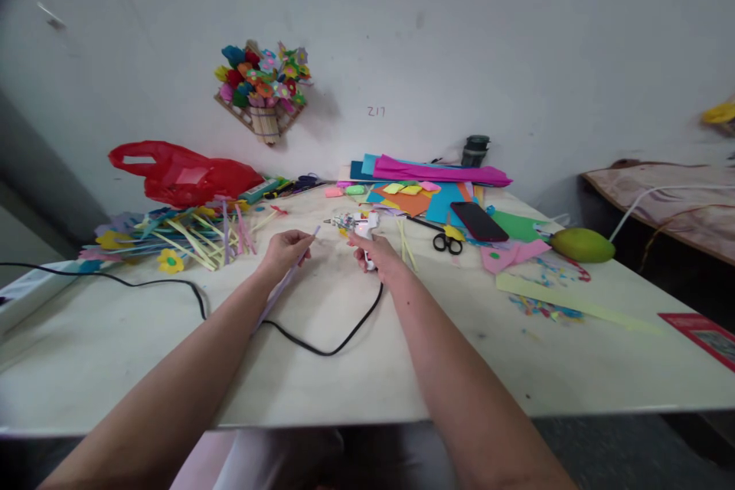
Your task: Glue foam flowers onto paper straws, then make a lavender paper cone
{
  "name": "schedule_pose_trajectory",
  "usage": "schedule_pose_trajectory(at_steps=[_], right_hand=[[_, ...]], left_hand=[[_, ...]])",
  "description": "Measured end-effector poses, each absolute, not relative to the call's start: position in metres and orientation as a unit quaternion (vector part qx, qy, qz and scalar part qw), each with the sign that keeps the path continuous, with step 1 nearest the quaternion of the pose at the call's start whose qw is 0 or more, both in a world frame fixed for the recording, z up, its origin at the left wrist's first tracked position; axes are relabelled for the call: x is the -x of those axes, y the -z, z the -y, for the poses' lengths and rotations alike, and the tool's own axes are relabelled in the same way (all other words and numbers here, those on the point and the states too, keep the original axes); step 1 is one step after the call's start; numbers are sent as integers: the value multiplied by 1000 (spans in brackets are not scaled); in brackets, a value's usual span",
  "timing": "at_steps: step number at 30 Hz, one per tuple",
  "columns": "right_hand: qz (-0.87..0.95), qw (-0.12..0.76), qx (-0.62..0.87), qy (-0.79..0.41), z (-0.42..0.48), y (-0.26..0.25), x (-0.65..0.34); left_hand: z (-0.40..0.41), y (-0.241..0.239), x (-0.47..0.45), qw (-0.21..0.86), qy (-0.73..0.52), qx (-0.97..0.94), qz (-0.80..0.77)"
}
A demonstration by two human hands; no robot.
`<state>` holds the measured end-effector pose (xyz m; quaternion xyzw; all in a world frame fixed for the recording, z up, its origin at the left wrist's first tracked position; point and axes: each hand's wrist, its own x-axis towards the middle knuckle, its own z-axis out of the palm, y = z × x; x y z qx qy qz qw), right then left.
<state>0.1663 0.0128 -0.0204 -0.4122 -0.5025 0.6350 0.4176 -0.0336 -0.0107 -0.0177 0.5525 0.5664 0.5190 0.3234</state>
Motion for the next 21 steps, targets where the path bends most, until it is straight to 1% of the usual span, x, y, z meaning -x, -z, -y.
schedule_pose_trajectory(at_steps=[8, 21], right_hand=[[537, 406, 410, -615, -10, 23, -169], [563, 398, 424, -587, -6, 22, -169]], left_hand=[[8, 20, 33, 298, -517, -554, -580], [8, 21, 35, 291, -509, -564, -582]])
